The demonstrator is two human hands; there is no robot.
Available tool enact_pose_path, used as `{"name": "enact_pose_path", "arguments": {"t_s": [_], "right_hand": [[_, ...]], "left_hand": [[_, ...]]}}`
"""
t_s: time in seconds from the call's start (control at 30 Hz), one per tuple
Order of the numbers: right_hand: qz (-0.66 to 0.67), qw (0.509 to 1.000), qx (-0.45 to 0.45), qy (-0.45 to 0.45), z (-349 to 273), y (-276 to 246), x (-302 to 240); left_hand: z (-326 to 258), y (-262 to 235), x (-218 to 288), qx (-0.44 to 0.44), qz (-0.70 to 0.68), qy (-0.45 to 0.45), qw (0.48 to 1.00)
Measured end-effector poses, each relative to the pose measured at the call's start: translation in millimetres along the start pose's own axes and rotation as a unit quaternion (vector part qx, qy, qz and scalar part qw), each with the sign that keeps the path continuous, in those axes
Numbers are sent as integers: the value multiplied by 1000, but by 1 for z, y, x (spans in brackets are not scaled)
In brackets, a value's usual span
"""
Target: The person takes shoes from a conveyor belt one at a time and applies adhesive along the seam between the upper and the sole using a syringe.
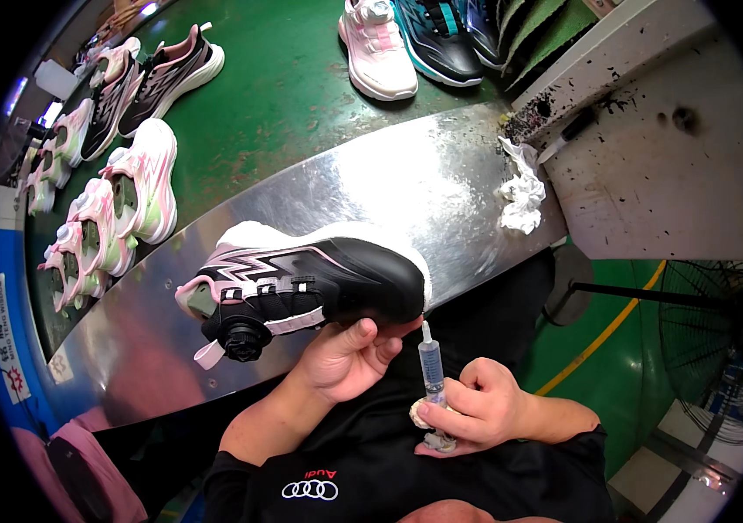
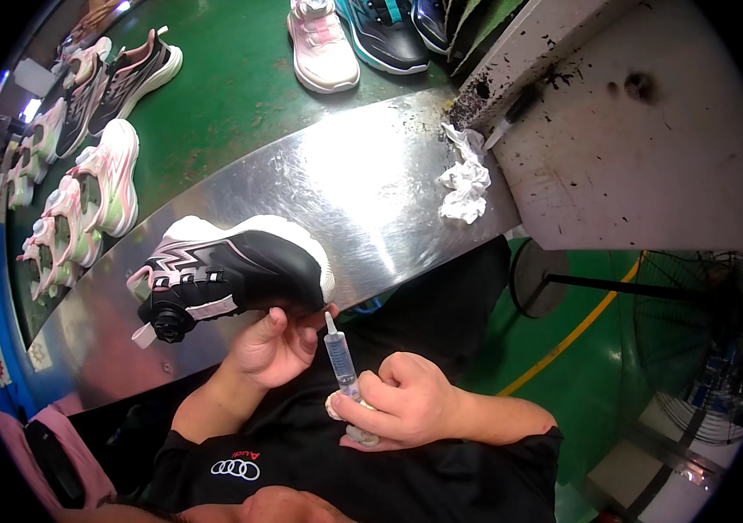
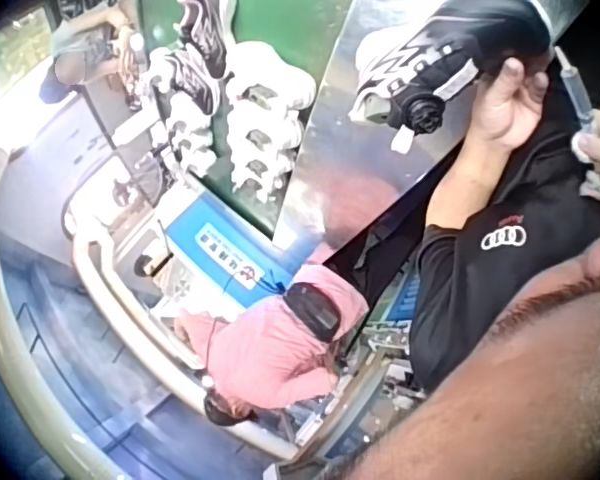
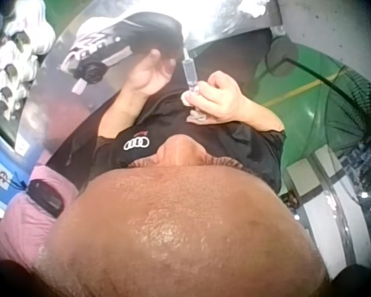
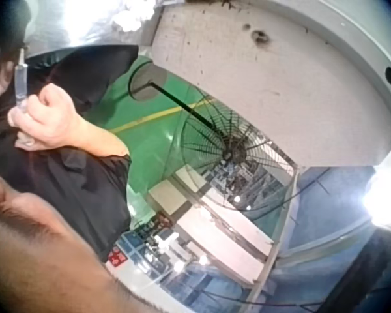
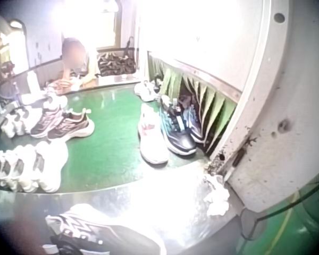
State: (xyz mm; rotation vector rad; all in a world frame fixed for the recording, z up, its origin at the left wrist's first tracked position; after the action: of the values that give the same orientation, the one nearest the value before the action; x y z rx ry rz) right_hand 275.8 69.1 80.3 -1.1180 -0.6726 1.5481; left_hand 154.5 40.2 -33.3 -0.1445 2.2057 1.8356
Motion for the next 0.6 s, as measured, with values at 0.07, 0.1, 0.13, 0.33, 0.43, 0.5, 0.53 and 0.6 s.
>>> {"name": "enact_pose_path", "arguments": {"t_s": [0.07,0.1,0.13,0.33,0.43,0.5,0.53,0.6], "right_hand": [[-18,1000,9,-8,-3,1,-1],[-17,1000,9,-7,-3,0,-1],[-13,1000,4,-4,-2,-1,0],[-3,1000,4,4,-4,0,0],[2,1000,7,6,-4,1,1],[4,1000,8,6,-4,1,2],[5,1000,7,5,-4,1,2],[6,1000,7,5,-4,1,3]], "left_hand": [[1,-1,-1,3,3,-2,1000],[2,-1,-1,6,6,-3,1000],[2,-1,-2,7,6,-2,1000],[1,-1,-2,8,4,-2,1000],[2,-1,-2,13,6,3,1000],[3,-1,-1,16,11,4,1000],[3,-1,-1,17,11,4,1000],[3,-1,-1,19,10,5,1000]]}}
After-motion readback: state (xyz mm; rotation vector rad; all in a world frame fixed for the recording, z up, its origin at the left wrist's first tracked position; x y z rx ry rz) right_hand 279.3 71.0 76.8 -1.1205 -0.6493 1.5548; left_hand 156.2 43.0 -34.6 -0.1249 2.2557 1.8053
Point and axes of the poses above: each hand's wrist, its own z-axis towards the middle knuckle, its own y-axis out of the palm, x = y × z, the point moved 7 cm from there along z, towards the middle knuckle, and after that the axes turned 15 degrees about -z, right-handed, at the moved point
